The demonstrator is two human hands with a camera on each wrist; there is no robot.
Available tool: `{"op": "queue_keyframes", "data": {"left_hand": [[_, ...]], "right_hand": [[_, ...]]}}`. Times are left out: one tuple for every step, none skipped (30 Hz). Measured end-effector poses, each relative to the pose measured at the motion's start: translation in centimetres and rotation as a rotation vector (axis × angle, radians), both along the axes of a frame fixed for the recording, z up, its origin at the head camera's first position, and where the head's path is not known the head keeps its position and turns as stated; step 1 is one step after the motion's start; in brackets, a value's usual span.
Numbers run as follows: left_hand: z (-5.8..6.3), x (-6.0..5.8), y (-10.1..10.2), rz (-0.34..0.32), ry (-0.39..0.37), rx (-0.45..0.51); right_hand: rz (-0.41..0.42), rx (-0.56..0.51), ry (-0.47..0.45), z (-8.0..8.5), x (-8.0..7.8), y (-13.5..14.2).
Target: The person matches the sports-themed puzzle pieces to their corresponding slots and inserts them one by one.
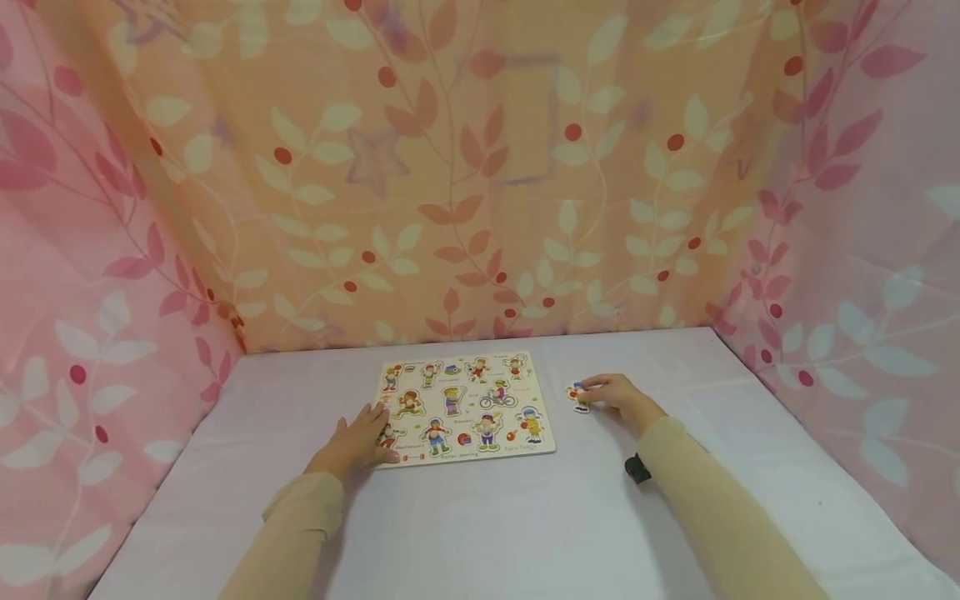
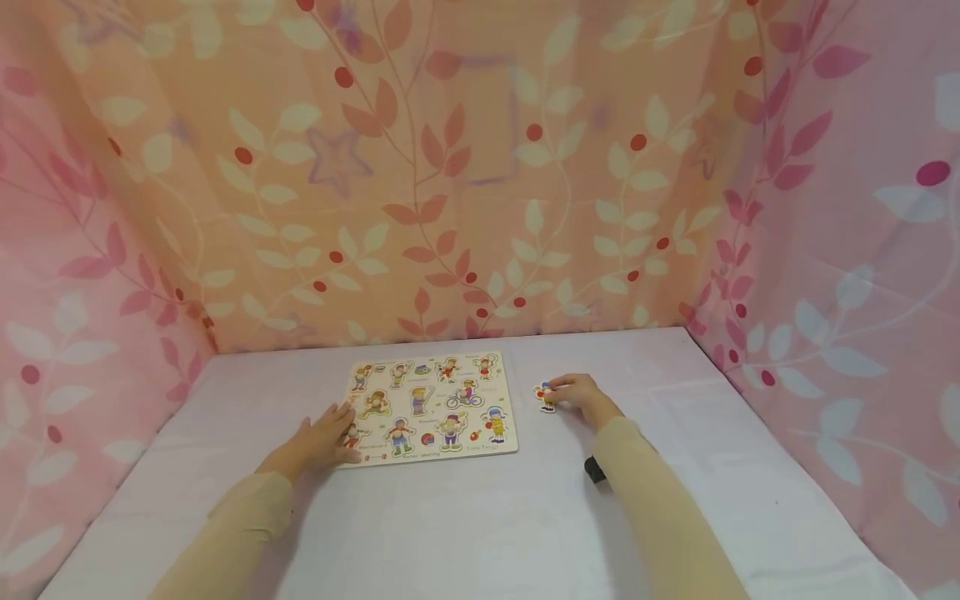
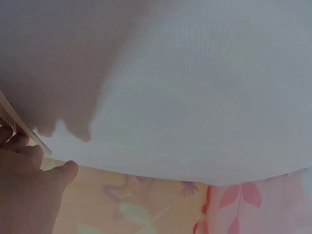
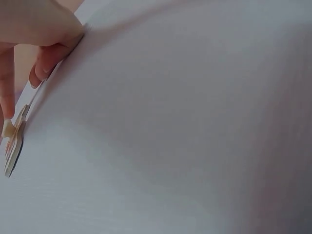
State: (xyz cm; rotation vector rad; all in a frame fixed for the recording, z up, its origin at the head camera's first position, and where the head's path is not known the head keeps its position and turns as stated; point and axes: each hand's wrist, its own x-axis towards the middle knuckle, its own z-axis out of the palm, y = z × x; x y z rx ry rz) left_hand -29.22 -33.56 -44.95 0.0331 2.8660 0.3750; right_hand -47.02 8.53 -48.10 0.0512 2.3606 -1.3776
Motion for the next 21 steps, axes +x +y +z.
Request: {"op": "queue_keyframes", "data": {"left_hand": [[0.0, 0.0, 0.0, 0.001, 0.000, 0.001], [0.0, 0.1, 0.0, 0.001, 0.000, 0.000], [0.0, 0.1, 0.0, 0.002, -0.002, -0.002], [-0.1, 0.2, 0.0, 0.002, -0.004, -0.004], [-0.1, 0.2, 0.0, 0.004, -0.007, -0.004], [-0.2, 0.2, 0.0, 0.005, -0.009, -0.004], [-0.3, 0.2, 0.0, 0.005, -0.009, -0.005], [-0.3, 0.2, -0.1, 0.004, -0.004, -0.006], [-0.3, 0.2, 0.0, 0.006, -0.002, -0.005], [-0.3, 0.2, 0.0, 0.007, 0.004, -0.004], [-0.3, 0.2, 0.0, 0.009, 0.008, -0.001], [-0.2, 0.2, 0.0, 0.007, 0.013, -0.002], [-0.1, 0.2, 0.0, 0.006, 0.017, -0.005], [-0.1, 0.3, 0.0, 0.007, 0.019, -0.004], [0.0, 0.2, 0.0, 0.008, 0.018, -0.002], [0.0, 0.2, -0.1, 0.005, 0.019, -0.004], [0.1, 0.2, -0.1, 0.003, 0.018, -0.004], [0.1, 0.2, -0.1, 0.001, 0.017, -0.004], [0.1, 0.3, 0.0, 0.004, 0.014, -0.001], [0.1, 0.3, 0.0, 0.008, 0.011, 0.003], [0.1, 0.3, 0.0, 0.010, 0.010, 0.005]], "right_hand": [[-0.007, -0.005, 0.001, -0.1, 0.0, -0.1], [-0.012, -0.008, 0.003, -0.2, 0.0, -0.3], [-0.018, -0.004, 0.008, -0.3, 0.0, -0.4], [-0.019, 0.004, 0.017, -0.3, 0.0, -0.5], [-0.026, 0.009, 0.022, -0.4, 0.0, -0.6], [-0.028, 0.019, 0.030, -0.4, 0.0, -0.7], [-0.033, 0.028, 0.037, -0.5, 0.0, -0.8], [-0.038, 0.034, 0.045, -0.5, 0.0, -0.8], [-0.043, 0.038, 0.050, -0.5, 0.1, -0.9], [-0.043, 0.042, 0.059, -0.4, 0.1, -0.9], [-0.044, 0.044, 0.065, -0.4, 0.2, -1.0], [-0.048, 0.048, 0.069, -0.3, 0.3, -1.1], [-0.047, 0.054, 0.076, -0.3, 0.4, -1.1], [-0.049, 0.064, 0.083, -0.2, 0.4, -1.2], [-0.051, 0.074, 0.088, -0.1, 0.4, -1.2], [-0.055, 0.086, 0.093, 0.0, 0.5, -1.3], [-0.064, 0.097, 0.094, 0.0, 0.6, -1.4], [-0.072, 0.103, 0.099, 0.1, 0.7, -1.5], [-0.077, 0.109, 0.109, 0.2, 0.9, -1.5], [-0.085, 0.114, 0.116, 0.3, 1.0, -1.6], [-0.091, 0.114, 0.121, 0.3, 1.3, -1.7]]}}
